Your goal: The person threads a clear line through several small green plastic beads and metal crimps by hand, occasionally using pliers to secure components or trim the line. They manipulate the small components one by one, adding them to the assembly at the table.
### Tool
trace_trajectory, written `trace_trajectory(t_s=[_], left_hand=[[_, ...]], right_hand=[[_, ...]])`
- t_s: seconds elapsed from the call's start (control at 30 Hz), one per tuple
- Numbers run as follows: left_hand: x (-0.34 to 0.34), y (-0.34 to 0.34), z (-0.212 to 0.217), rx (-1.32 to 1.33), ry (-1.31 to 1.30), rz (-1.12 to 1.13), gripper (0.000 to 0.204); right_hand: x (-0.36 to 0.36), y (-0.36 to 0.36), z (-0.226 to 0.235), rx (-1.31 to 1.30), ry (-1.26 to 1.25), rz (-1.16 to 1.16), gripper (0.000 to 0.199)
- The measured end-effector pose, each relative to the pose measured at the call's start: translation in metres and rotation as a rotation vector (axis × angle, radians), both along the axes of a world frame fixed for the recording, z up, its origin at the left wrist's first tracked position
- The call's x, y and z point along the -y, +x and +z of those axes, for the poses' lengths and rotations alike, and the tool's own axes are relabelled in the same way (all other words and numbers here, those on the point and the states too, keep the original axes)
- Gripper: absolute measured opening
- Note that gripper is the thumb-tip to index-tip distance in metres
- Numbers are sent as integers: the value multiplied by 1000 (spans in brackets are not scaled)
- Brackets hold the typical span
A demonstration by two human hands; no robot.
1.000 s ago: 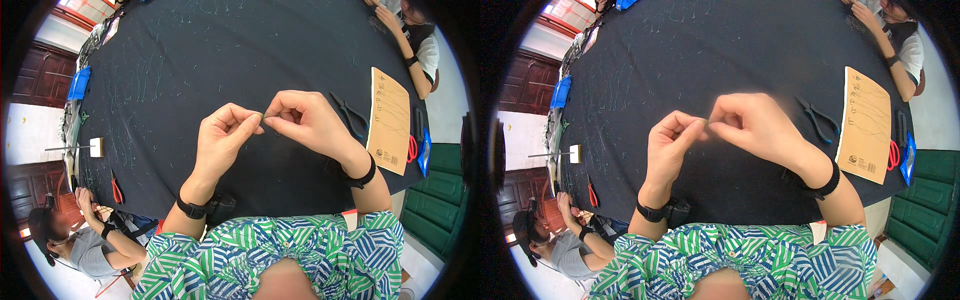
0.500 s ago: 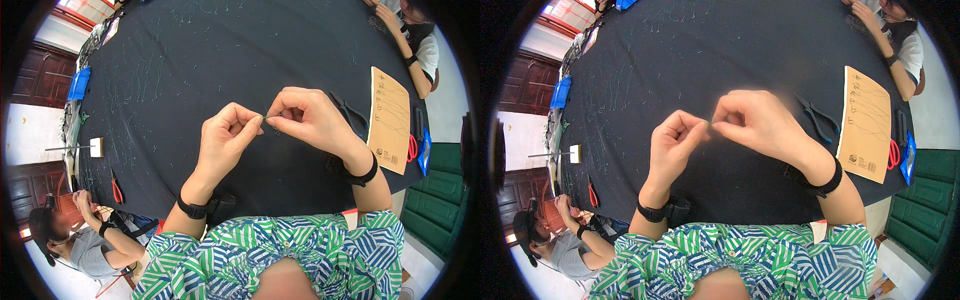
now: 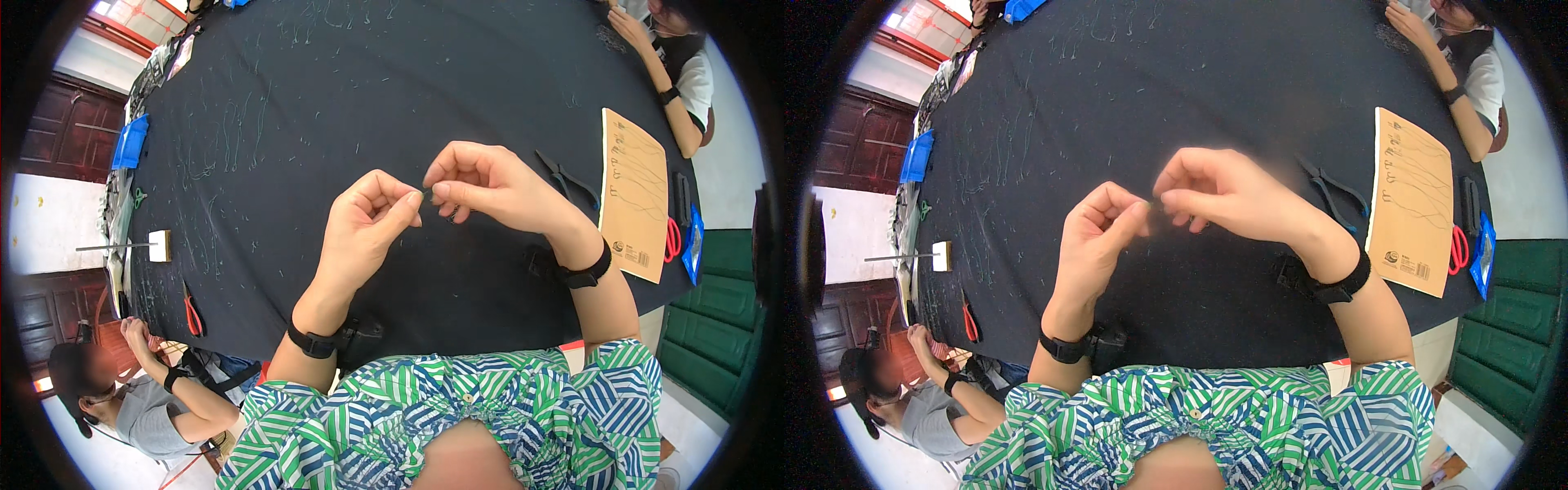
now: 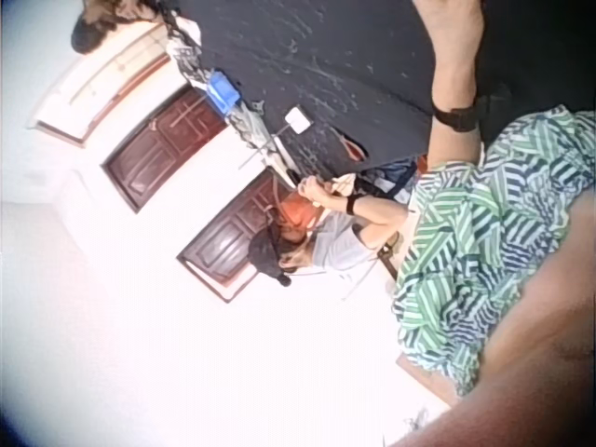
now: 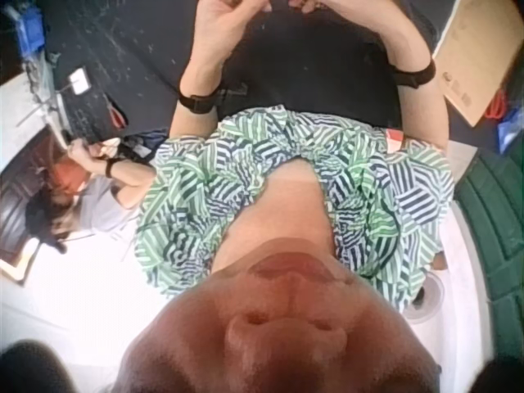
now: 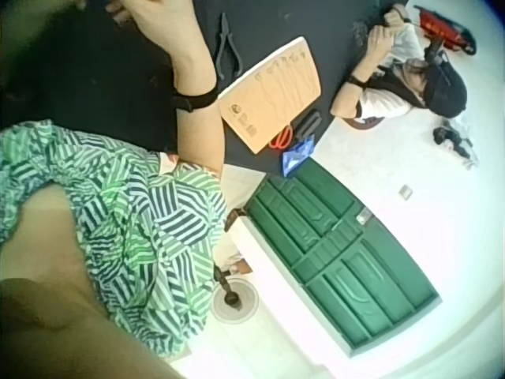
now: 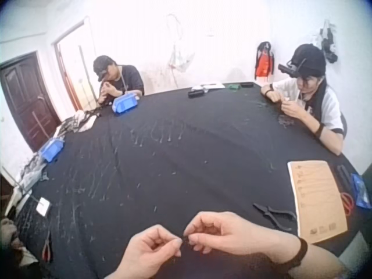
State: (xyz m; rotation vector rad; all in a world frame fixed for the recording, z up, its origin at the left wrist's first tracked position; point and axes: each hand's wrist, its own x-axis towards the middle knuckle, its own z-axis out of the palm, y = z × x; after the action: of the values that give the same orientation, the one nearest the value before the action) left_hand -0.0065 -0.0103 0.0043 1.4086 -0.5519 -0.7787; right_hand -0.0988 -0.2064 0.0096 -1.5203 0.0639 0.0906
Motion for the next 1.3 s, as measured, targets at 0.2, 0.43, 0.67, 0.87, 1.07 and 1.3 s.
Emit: trace_trajectory(t_s=[0.2,0.43,0.67,0.87,1.07,1.3], left_hand=[[-5,4,5,-78,-20,-45,8],[-4,3,4,-105,-107,13,6],[-3,2,0,71,-143,110,5],[-1,1,2,260,-44,157,6],[-2,3,2,481,125,90,10],[-3,-2,13,352,103,-13,12]], right_hand=[[-6,2,-8,12,35,-45,18],[-27,-1,-15,7,145,-61,15],[-38,-5,-13,75,7,-170,14],[-34,-8,5,213,-362,-238,11],[-25,-6,10,482,-676,-299,6],[-15,-2,6,169,-315,-175,10]])
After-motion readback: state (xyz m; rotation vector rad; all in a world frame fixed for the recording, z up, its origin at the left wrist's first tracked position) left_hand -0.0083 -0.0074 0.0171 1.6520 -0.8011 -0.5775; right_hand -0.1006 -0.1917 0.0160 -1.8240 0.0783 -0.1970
